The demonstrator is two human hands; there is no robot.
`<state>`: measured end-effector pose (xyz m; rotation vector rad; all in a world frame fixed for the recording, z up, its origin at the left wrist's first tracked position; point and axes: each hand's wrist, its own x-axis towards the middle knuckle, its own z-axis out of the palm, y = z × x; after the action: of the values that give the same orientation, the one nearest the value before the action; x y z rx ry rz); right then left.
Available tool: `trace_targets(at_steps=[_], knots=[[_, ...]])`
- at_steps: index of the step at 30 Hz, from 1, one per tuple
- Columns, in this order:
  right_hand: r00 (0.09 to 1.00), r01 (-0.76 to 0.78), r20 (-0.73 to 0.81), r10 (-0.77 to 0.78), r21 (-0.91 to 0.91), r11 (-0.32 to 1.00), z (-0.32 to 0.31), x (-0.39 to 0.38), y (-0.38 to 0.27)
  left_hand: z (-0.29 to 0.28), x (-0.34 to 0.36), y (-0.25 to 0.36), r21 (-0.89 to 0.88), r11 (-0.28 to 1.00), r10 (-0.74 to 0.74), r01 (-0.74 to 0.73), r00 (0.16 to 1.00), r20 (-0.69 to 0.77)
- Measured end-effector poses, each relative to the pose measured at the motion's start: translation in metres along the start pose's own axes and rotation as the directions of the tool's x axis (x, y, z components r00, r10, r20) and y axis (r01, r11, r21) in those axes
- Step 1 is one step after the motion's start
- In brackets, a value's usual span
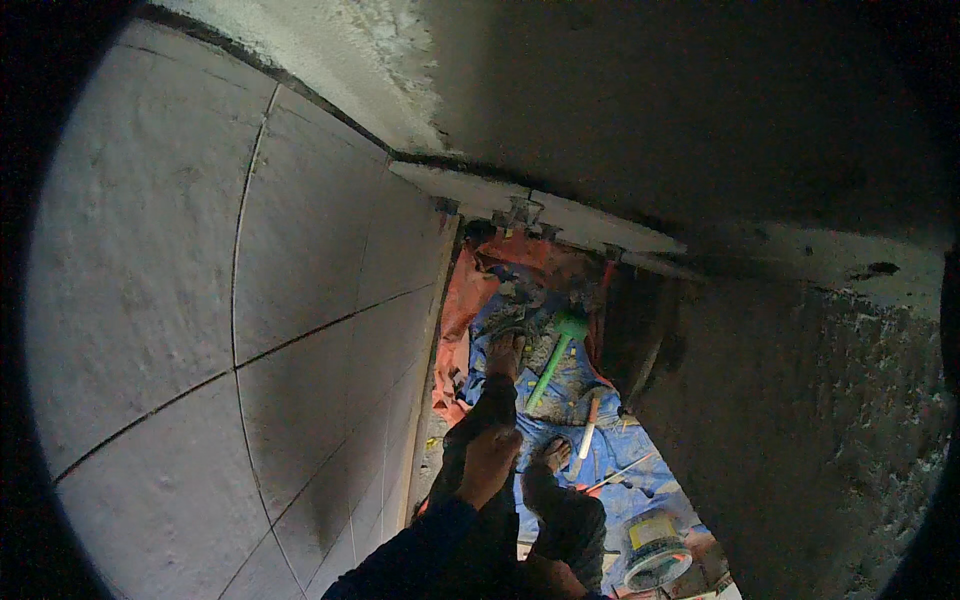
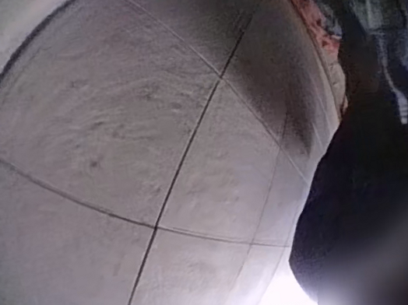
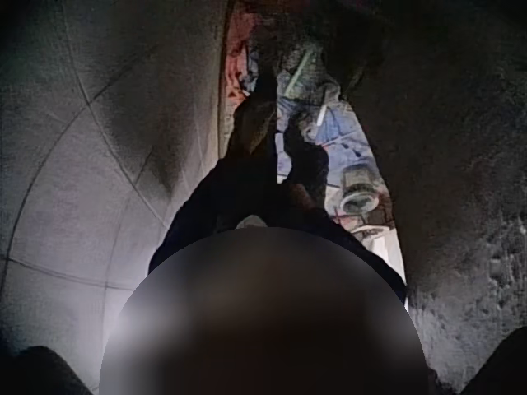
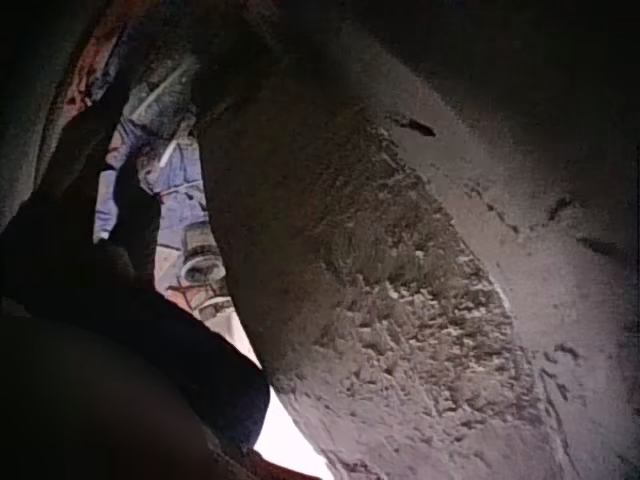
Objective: The person positions a ceramic tile against a wall section, then uses a trowel to scoop and spread cement mortar onto the wall surface. The person smooths the mortar in preparation for tile installation.
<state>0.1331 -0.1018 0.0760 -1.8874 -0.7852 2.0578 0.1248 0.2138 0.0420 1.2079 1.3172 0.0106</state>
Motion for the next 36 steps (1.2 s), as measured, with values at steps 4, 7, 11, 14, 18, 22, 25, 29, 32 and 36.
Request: trace_targets(at_steps=[4, 7, 11, 14, 18, 22, 25, 29, 32, 36], knots=[[0.985, -0.065, -0.154, 0.074, 0.061, 0.996, -0.04, 0.029, -0.012, 0.029, 0.068, 0.016, -0.074, 0.97, 0.229, -0.233, 0.972, -0.063], [0.941, -0.01, -0.339, 0.01, 0.001, 1.0, -0.085, 0.084, -0.023, 0.051, 0.11, 0.019, -0.16, 0.922, 0.337, -0.351, 0.935, -0.109], [0.809, 0.146, -0.538, -0.237, -0.207, 0.967, -0.136, 0.156, -0.011, 0.061, 0.13, 0.026, -0.024, 0.812, 0.582, -0.583, 0.813, -0.024], [0.774, 0.211, -0.594, -0.221, -0.089, 0.974, -0.137, 0.207, 0.016, 0.06, 0.122, 0.031, 0.026, 0.693, 0.717, -0.721, 0.692, 0.085], [0.509, 0.414, -0.684, -0.523, -0.339, 0.845, -0.154, 0.292, 0.053, 0.048, 0.092, 0.031, -0.169, 0.533, 0.846, -0.829, 0.529, 0.074], [0.447, 0.367, -0.664, -0.599, -0.474, 0.8, -0.186, 0.324, 0.069, 0.026, 0.022, 0.035, -0.33, 0.501, 0.864, -0.8, 0.482, 0.144], [0.458, 0.337, -0.572, -0.68, -0.596, 0.729, -0.193, 0.271, 0.065, 0.02, -0.048, 0.047, -0.295, 0.268, 0.939, -0.917, 0.18, 0.292], [0.196, 0.461, -0.698, -0.689, -0.555, 0.693, -0.192, 0.17, 0.031, 0.048, -0.073, 0.069, -0.55, -0.252, 0.927, -0.797, -0.362, 0.099], [-0.073, 0.31, -0.478, -0.876, -0.845, 0.435, -0.202, 0.099, 0.019, 0.068, -0.077, 0.063, -0.515, -0.467, 0.827, -0.719, -0.561, 0.034], [-0.396, 0.24, -0.351, -0.849, -0.932, 0.273, -0.207, 0.06, 0.008, 0.076, -0.108, 0.048, -0.442, -0.433, 0.852, -0.786, -0.517, 0.084]])
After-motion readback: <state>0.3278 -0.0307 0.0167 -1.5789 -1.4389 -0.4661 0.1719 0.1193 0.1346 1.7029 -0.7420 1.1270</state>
